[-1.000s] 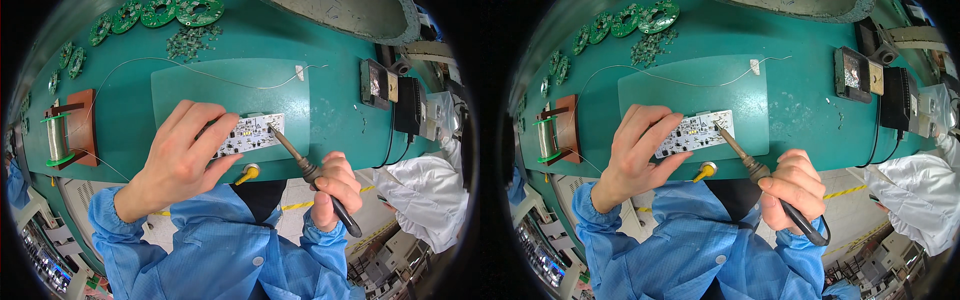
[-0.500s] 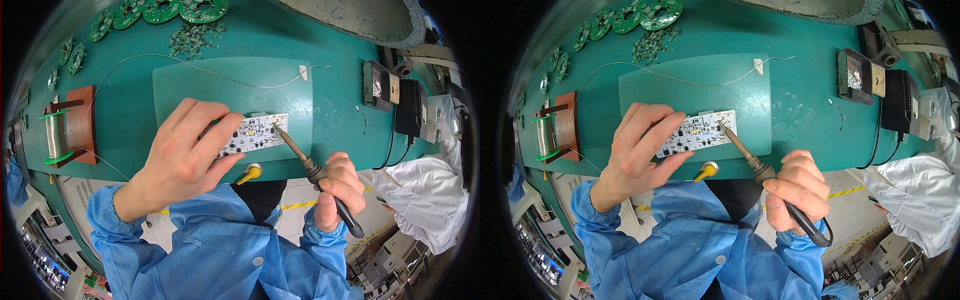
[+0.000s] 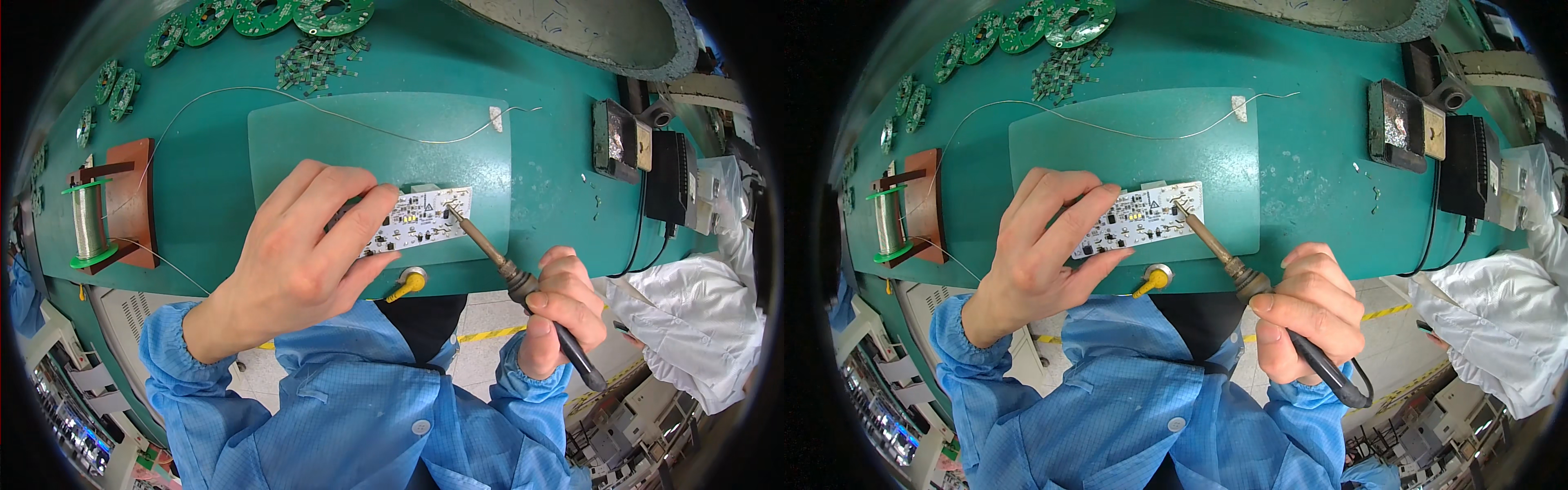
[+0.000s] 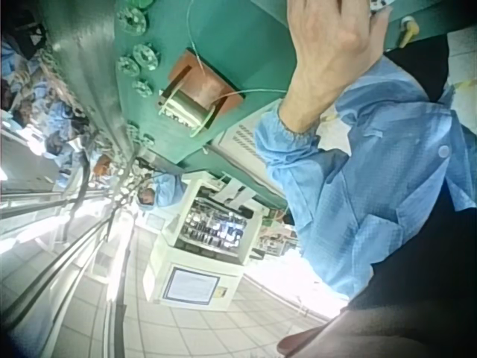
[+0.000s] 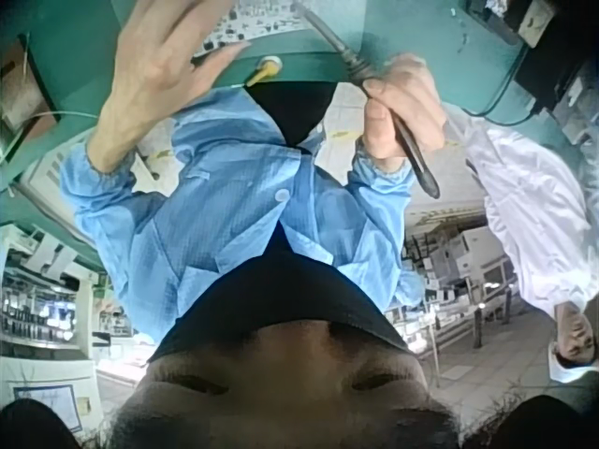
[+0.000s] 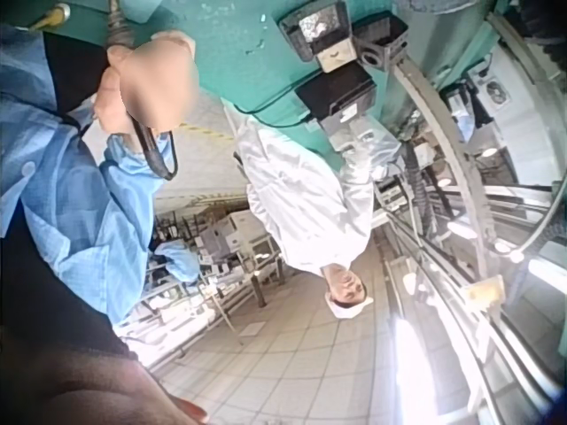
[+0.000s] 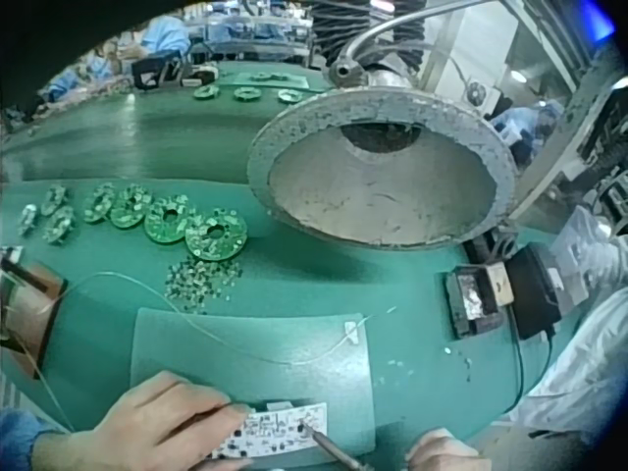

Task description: Soldering components onto a printed circuit board at an industrial electronics assembly station.

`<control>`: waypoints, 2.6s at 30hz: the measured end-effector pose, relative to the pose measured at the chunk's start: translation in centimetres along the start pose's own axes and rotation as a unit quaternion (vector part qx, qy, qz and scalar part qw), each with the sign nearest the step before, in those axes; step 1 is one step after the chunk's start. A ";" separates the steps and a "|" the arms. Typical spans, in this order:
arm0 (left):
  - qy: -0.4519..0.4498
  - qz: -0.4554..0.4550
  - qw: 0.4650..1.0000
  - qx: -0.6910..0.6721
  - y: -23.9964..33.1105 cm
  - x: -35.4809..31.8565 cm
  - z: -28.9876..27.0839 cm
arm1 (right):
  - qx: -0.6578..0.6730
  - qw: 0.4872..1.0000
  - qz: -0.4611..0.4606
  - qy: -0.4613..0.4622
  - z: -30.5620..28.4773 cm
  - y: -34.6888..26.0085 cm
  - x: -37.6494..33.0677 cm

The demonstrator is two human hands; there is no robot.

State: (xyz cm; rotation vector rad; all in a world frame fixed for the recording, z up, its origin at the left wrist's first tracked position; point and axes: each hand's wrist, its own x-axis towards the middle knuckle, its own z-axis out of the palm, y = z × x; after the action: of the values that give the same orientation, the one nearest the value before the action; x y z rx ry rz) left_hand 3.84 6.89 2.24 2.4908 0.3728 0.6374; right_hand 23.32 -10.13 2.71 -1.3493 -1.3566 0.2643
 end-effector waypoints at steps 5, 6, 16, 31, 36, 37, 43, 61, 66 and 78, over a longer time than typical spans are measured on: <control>0.000 0.011 1.000 0.004 0.1 0.1 0.0 | -0.005 1.000 -0.002 -0.006 -0.2 -0.6 1.5; 0.000 0.011 1.000 0.004 0.1 0.1 0.1 | -0.009 1.000 -0.002 -0.010 -0.2 -0.7 2.0; 0.002 0.022 1.000 0.009 0.1 0.3 -0.2 | -0.034 0.998 -0.047 -0.025 -0.9 -1.9 4.3; 0.021 0.079 0.995 0.054 2.2 0.8 -0.1 | -0.124 0.983 0.059 0.120 0.2 2.0 -1.5; 0.036 0.116 0.988 0.095 4.1 1.3 -0.7 | -0.007 0.999 0.026 0.047 2.2 1.0 0.1; 0.040 0.129 0.986 0.096 4.4 1.4 -0.8 | 0.006 0.999 0.028 0.033 2.1 0.8 0.2; 0.044 0.157 0.981 0.107 4.9 1.6 -1.0 | 0.000 0.998 0.052 0.031 1.5 0.0 0.7; 0.051 -0.154 0.960 0.228 1.3 -3.5 -11.4 | -0.044 0.983 0.058 0.171 0.0 2.6 -4.3; -0.051 -0.228 0.934 0.270 -1.3 -6.4 -12.0 | -0.043 0.985 0.047 0.162 0.7 2.4 -3.6; 0.254 -0.516 0.749 0.329 -9.5 -18.9 -20.5 | -0.134 0.973 0.046 0.184 1.1 2.5 -4.3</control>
State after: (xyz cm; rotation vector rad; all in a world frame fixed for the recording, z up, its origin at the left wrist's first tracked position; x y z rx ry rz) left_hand -23.93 16.28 5.33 2.0605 2.3030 0.7220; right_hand 22.43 -12.20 -1.91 -1.5977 -1.0430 -0.1111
